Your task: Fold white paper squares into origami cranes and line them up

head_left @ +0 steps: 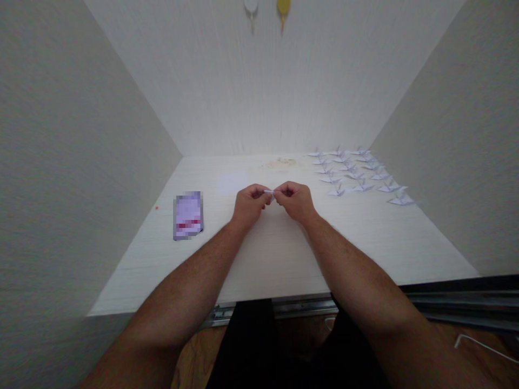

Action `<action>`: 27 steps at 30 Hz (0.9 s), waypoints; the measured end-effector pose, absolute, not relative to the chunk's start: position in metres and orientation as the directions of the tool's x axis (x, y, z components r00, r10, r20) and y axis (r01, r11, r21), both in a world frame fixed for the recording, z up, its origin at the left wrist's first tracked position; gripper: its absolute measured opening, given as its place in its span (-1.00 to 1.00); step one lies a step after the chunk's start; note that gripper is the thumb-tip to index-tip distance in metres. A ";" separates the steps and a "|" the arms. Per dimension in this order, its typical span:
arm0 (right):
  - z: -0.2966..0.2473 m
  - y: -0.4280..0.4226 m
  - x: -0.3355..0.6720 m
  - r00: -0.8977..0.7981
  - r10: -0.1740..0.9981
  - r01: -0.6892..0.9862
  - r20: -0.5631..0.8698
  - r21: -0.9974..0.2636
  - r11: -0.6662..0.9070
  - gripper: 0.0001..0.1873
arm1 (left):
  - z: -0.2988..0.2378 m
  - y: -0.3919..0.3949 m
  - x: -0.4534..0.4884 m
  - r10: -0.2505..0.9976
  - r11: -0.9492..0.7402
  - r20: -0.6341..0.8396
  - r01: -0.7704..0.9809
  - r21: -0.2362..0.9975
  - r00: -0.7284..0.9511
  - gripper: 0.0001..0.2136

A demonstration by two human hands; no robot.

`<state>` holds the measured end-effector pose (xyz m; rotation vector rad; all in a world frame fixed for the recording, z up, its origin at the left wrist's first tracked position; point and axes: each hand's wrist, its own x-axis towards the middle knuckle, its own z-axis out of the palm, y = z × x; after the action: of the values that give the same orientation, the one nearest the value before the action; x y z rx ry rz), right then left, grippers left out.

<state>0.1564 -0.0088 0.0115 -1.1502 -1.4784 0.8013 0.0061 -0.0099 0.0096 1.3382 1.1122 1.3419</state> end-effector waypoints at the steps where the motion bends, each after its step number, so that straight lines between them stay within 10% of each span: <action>1: 0.011 -0.008 0.156 0.008 0.944 0.246 0.329 -0.916 0.317 -0.84 | 0.009 -0.009 0.006 0.982 -0.187 0.187 -0.007 0.982 0.008 -0.88; 27: 0.008 -0.013 0.154 -0.031 0.863 0.400 0.505 -0.785 0.473 -0.83 | 0.008 -0.007 0.007 0.990 -0.142 0.141 -0.122 0.982 -0.017 -0.84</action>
<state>0.1539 -0.0126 0.0082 -1.1086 -1.6371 0.5330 0.0071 -0.0067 0.0079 1.2153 1.0521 1.3747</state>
